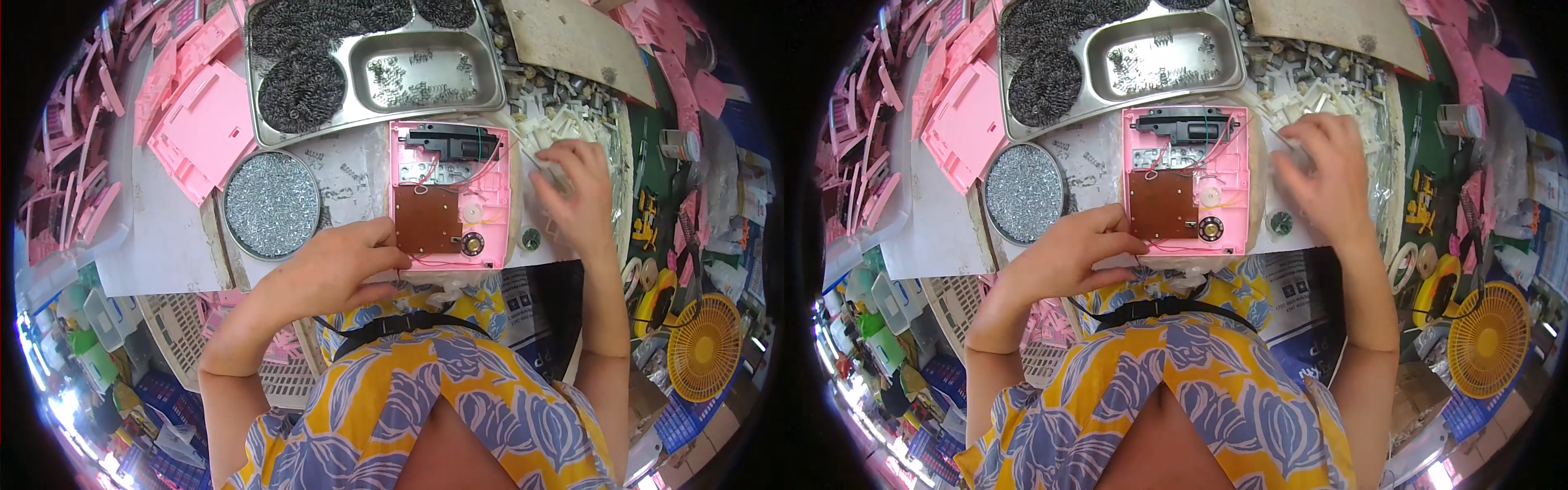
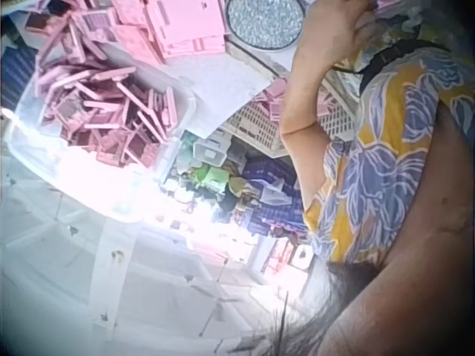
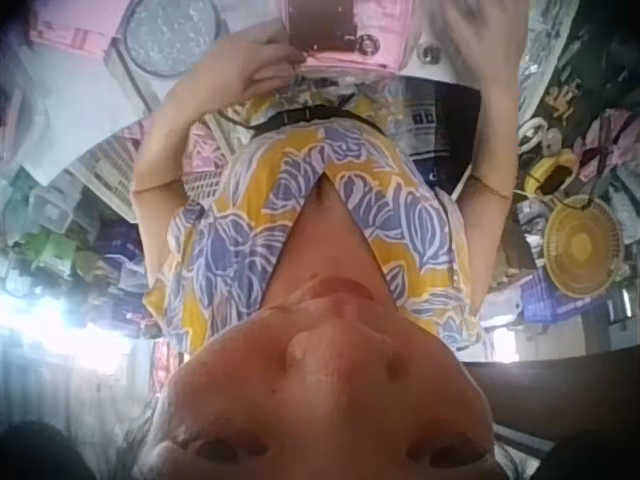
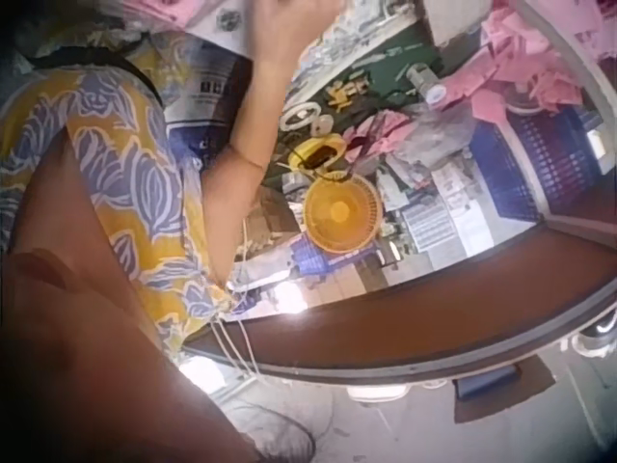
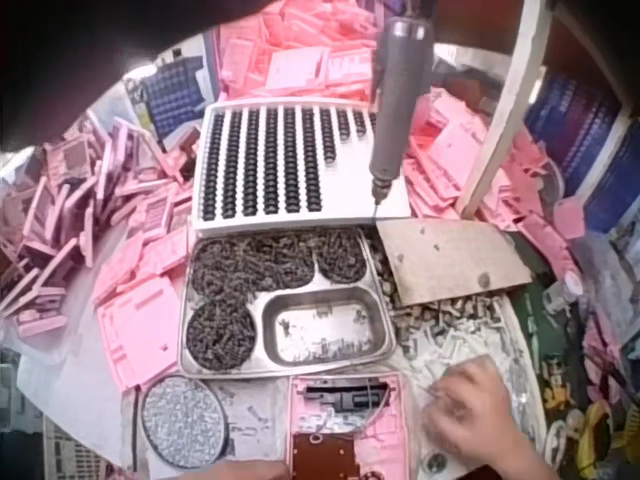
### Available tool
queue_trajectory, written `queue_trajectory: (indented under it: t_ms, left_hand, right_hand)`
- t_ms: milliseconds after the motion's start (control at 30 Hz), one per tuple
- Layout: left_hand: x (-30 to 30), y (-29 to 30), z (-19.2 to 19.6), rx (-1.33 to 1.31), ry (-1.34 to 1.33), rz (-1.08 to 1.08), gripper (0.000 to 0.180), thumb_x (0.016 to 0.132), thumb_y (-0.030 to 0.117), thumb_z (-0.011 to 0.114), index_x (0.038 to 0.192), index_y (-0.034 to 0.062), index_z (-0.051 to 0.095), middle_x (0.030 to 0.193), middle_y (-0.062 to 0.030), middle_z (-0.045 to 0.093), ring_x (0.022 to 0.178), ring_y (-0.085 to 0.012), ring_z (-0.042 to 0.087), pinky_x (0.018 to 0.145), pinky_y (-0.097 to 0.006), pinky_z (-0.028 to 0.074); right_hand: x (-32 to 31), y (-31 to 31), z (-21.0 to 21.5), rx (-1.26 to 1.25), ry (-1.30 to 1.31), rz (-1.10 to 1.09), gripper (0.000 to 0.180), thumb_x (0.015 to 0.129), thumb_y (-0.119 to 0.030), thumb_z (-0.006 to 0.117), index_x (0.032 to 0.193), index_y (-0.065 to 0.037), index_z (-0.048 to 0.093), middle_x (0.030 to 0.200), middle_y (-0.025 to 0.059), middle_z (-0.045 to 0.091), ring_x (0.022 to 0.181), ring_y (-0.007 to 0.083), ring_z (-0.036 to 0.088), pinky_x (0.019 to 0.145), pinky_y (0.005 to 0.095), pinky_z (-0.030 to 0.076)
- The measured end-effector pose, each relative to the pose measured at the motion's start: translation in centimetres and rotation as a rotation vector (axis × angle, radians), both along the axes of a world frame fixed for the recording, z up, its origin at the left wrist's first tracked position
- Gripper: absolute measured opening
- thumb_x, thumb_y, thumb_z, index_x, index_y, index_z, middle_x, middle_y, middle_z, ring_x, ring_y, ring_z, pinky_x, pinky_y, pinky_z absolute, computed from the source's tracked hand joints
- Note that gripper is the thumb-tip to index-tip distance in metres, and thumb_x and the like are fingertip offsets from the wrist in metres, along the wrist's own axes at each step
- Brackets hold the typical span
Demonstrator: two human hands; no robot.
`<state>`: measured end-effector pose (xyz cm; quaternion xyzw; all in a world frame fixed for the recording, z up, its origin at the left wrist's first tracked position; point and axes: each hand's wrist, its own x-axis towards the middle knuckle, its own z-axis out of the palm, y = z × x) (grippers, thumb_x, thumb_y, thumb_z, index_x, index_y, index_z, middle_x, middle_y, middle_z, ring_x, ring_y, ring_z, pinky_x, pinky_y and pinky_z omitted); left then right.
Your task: Soldering wires to components inside a pink plastic device casing and then assembling the housing with an electric screwdriver.
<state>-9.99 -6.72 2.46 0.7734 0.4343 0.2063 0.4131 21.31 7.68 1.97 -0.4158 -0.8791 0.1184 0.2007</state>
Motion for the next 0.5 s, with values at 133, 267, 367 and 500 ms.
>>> queue_trajectory:
  t_ms: [133,267,367,500]
  left_hand:
    - [-1.5,6.1,2.8,-0.095,-0.062,-0.116,0.018,0.083,0.019,0.078,0.097,0.0071,0.074,0.091,-0.0094,0.068,0.080,-0.0291,0.067,0.068,-0.039,0.053]
    - [-0.5,15.2,1.5,0.402,0.387,0.294,0.016,0.087,0.019,0.070,0.091,0.0037,0.072,0.088,-0.0138,0.070,0.079,-0.0339,0.069,0.070,-0.043,0.055]
    - [0.5,19.3,-1.0,0.421,0.695,0.356,0.017,0.086,0.020,0.069,0.092,0.0044,0.073,0.091,-0.0158,0.071,0.081,-0.0359,0.070,0.073,-0.047,0.057]
    - [1.5,19.7,-2.6,0.478,0.732,0.307,0.017,0.083,0.008,0.062,0.088,0.0011,0.076,0.094,-0.0199,0.073,0.090,-0.0401,0.073,0.075,-0.045,0.060]
  right_hand:
    - [1.7,1.8,-2.3,0.054,-0.163,-0.043,0.023,0.080,-0.018,0.078,0.096,-0.004,0.071,0.102,0.0107,0.063,0.098,0.0325,0.056,0.084,0.0404,0.048]
    - [1.1,1.6,-0.7,0.040,-0.061,-0.022,0.022,0.079,-0.016,0.079,0.095,-0.003,0.070,0.099,0.0112,0.066,0.097,0.0318,0.058,0.083,0.0399,0.049]
    - [2.3,1.0,0.6,-0.004,0.048,-0.064,0.023,0.079,-0.014,0.079,0.096,-0.002,0.069,0.094,0.0122,0.068,0.091,0.0314,0.062,0.080,0.0392,0.049]
    - [4.6,-0.6,1.1,-0.064,0.096,-0.167,0.024,0.080,-0.013,0.080,0.097,-0.001,0.070,0.089,0.0128,0.068,0.082,0.0294,0.064,0.075,0.0363,0.050]
